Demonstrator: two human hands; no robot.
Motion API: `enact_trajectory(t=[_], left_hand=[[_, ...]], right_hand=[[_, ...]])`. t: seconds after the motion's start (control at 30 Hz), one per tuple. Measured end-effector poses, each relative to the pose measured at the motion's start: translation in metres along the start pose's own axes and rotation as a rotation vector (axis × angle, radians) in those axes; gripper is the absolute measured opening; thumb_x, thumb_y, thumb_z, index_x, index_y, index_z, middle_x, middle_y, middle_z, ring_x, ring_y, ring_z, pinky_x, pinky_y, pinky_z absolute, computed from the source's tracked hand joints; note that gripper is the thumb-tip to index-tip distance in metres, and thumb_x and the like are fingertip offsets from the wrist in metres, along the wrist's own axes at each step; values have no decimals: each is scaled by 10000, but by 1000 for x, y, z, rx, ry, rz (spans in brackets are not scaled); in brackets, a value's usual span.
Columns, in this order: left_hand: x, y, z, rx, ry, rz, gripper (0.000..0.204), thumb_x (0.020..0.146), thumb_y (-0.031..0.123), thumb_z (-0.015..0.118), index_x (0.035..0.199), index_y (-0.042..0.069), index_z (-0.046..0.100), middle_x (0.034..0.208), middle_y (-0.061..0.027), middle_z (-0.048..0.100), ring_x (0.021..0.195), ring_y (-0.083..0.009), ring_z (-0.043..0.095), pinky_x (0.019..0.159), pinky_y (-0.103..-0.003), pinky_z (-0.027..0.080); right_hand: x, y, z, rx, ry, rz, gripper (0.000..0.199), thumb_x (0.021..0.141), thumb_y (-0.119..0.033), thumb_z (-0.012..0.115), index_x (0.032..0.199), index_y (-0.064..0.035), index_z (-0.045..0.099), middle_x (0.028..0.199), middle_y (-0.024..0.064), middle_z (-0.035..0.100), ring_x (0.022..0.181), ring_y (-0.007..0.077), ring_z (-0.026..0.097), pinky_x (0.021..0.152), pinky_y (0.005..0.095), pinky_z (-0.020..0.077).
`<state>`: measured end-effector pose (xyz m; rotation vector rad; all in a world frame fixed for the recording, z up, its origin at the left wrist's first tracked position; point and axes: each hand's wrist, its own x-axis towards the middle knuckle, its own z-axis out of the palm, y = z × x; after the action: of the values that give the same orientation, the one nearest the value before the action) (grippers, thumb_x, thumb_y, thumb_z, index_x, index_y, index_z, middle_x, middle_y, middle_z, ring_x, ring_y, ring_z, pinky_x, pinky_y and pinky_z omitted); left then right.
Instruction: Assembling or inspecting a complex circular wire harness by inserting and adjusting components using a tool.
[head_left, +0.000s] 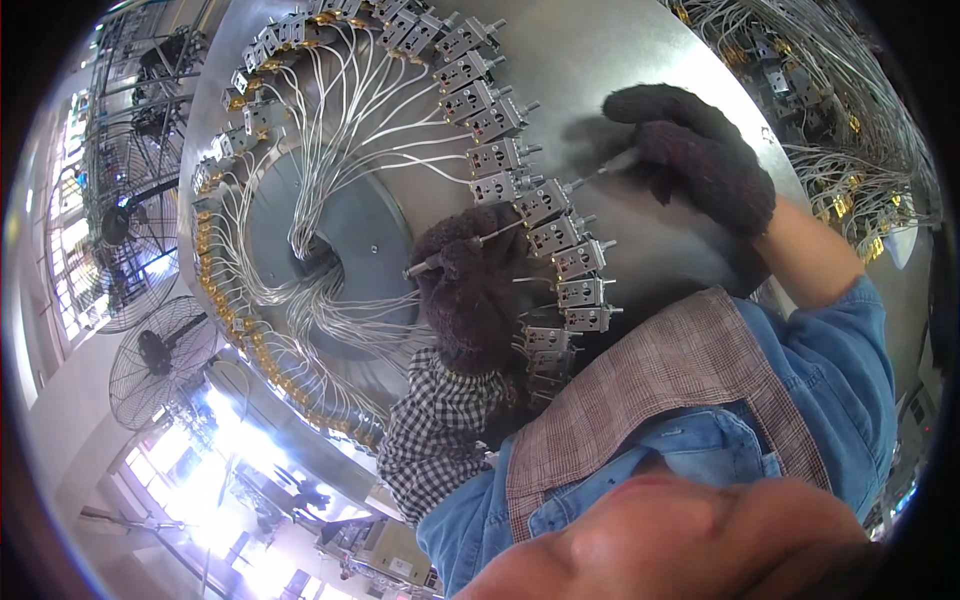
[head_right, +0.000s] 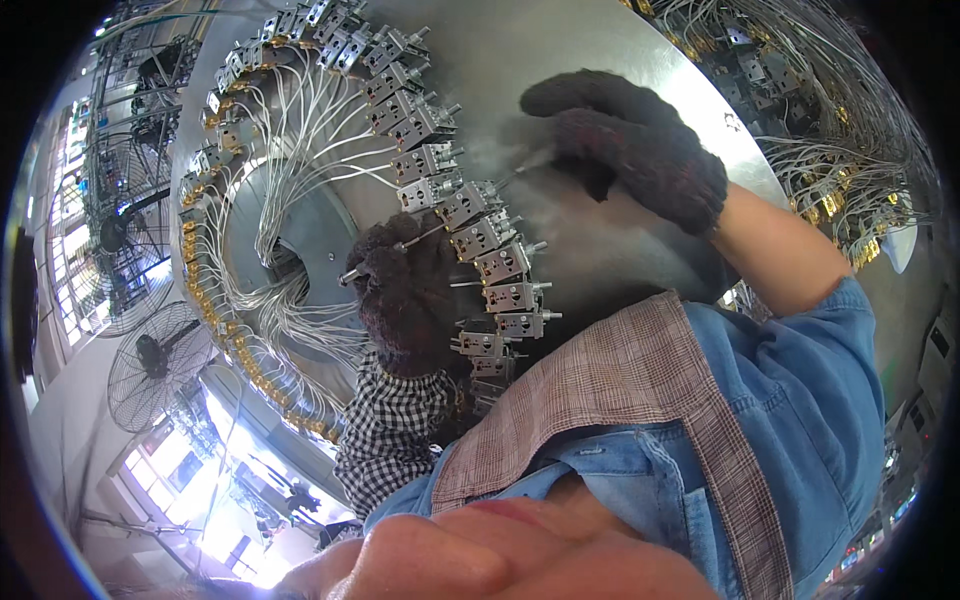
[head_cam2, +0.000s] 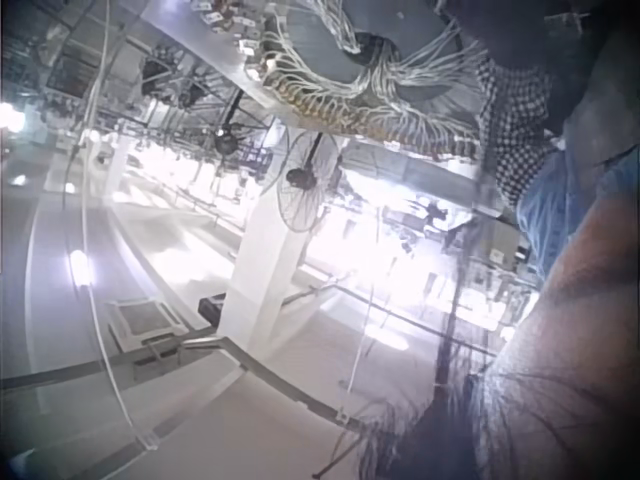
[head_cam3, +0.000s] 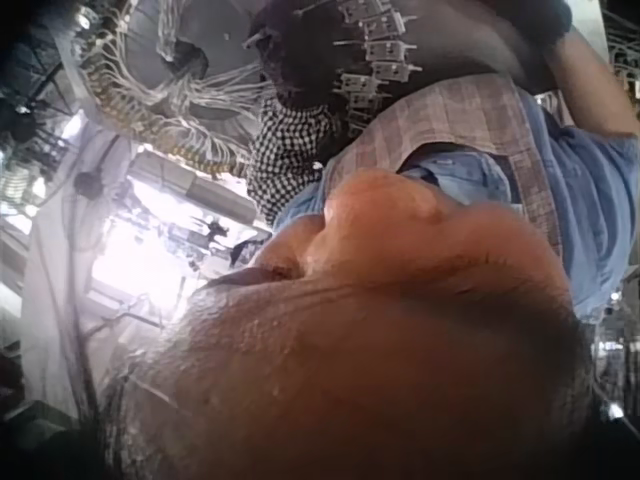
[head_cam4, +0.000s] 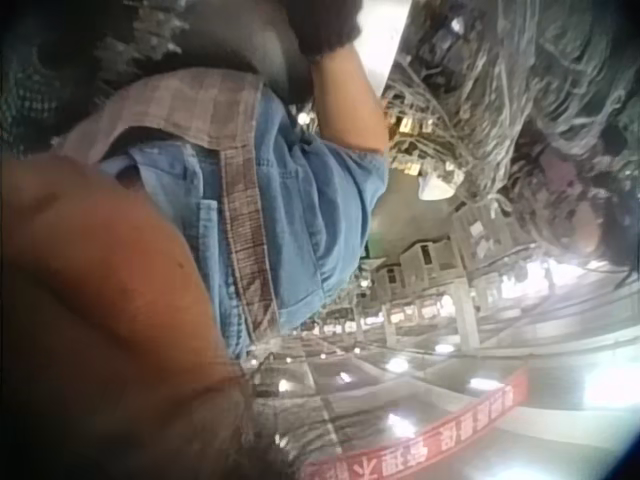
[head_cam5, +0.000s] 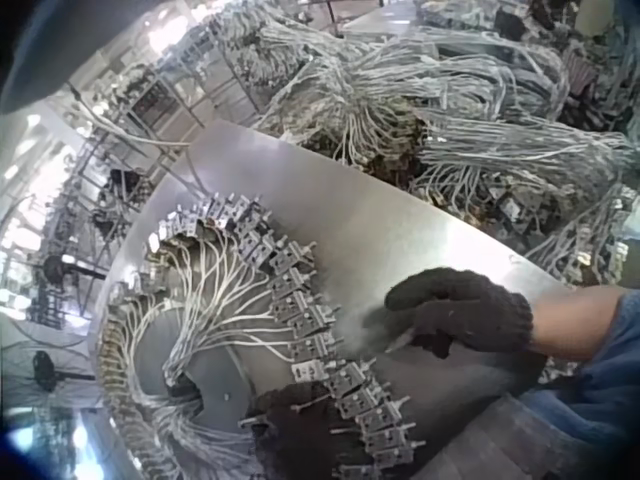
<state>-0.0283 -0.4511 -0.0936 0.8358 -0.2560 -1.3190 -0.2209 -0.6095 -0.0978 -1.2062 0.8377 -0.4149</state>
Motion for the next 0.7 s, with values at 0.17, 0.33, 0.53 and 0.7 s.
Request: enact_trajectory(t=[0.17, 0.33, 0.53, 0.7], left_hand=[[-14, -14, -5, -149, 20, 46, 208, 877, 180, 536, 1054, 72, 542, 1086, -100, 562, 1088, -298, 510, 919, -454, 432], [-15, -14, -6, -114, 47, 38, 216, 868, 195, 549, 1046, 74, 543, 1072, -103, 563, 1078, -320, 512, 905, -497, 431], [-15, -15, -3, -89, 24, 33, 222, 867, 226, 552, 1033, 79, 553, 1062, -107, 566, 1079, -327, 508, 908, -527, 418], [-14, -25, -12, -112, 0, 86, 245, 862, 239, 559, 1056, 90, 555, 1096, -115, 557, 1086, -326, 501, 913, -528, 412]], right_hand=[[-23, 11, 3, 98, 37, 78, 319, 849, -141, 517, 1146, -29, 539, 807, 66, 596, 598, 97, 528, 525, 232, 452], [-23, 16, 11, 137, 2, 50, 320, 857, -121, 521, 1162, -24, 526, 839, 64, 599, 623, 99, 533, 531, 233, 453], [-24, 26, 13, 135, -90, -107, 336, 879, -134, 514, 1199, -30, 498, 925, 64, 609, 709, 104, 544, 593, 245, 465], [-17, 28, 11, -78, -129, -377, 342, 887, -111, 505, 1215, -21, 475, 963, 86, 608, 812, 131, 586, 691, 269, 490]])
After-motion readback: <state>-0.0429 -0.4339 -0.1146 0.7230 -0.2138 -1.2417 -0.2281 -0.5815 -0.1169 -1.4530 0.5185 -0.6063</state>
